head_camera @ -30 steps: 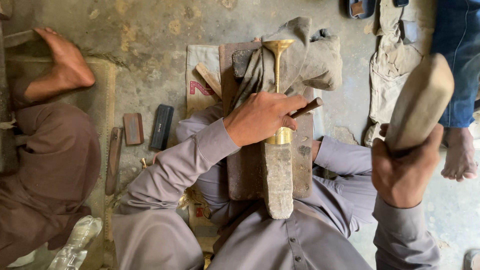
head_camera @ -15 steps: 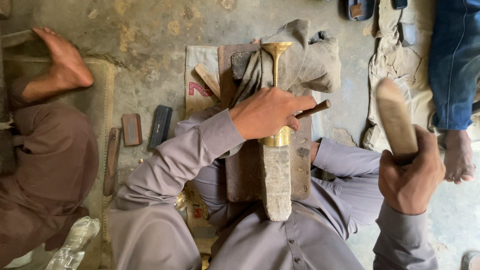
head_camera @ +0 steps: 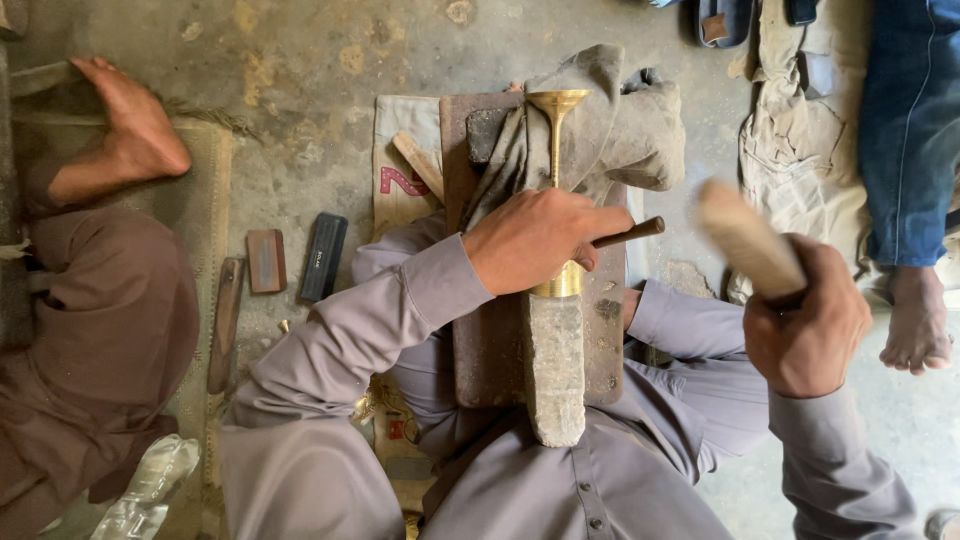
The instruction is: The person sits on the floor and uses a wooden mallet to repeatedly strike a brass object held against a stone block. The person rotates the object periodically to work on different areas.
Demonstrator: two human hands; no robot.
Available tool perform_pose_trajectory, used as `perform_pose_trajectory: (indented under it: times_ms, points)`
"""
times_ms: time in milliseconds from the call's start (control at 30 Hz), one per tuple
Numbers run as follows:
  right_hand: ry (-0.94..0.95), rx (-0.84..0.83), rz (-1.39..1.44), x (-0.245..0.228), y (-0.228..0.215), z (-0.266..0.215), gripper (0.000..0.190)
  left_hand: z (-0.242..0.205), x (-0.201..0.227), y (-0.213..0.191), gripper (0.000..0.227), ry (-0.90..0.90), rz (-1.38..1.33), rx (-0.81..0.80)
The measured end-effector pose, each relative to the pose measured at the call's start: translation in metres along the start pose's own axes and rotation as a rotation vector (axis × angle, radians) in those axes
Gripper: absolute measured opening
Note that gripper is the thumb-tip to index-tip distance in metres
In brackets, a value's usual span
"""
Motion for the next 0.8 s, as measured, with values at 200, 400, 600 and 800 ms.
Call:
perform_pose_trajectory:
  times_ms: [200, 400, 600, 800]
  points:
    - [-0.063, -0.045, -0.052, -0.029, -0.018, 0.036, 0.033, -0.013, -0.004, 0.004, 0.026, -0.058, -0.082, 0.129]
    - [-0.195, -0.281, -0.483, -0.059, -0.033, 0.071, 0.031, -0.023, -0.006, 0.008, 0.037, -0.131, -0.080, 0.238]
    - [0.020, -0.170, 0.001, -0.068, -0.038, 0.079, 0.042, -0.036, -0.004, 0.011, 0.036, -0.151, -0.111, 0.299]
    - [-0.203, -0.198, -0.131, -0.061, -0.040, 0.068, 0.033, -0.050, -0.012, 0.013, 0.034, -0.264, -0.203, 0.489]
Point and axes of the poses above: each hand's wrist, its own z-axis towards the middle knuckle, its own y-axis out of the palm, x = y × z, the point moved 2 cm from there along z, towards the middle knuckle, and after that the axes turned 8 degrees about z, right-handed, at the moved point
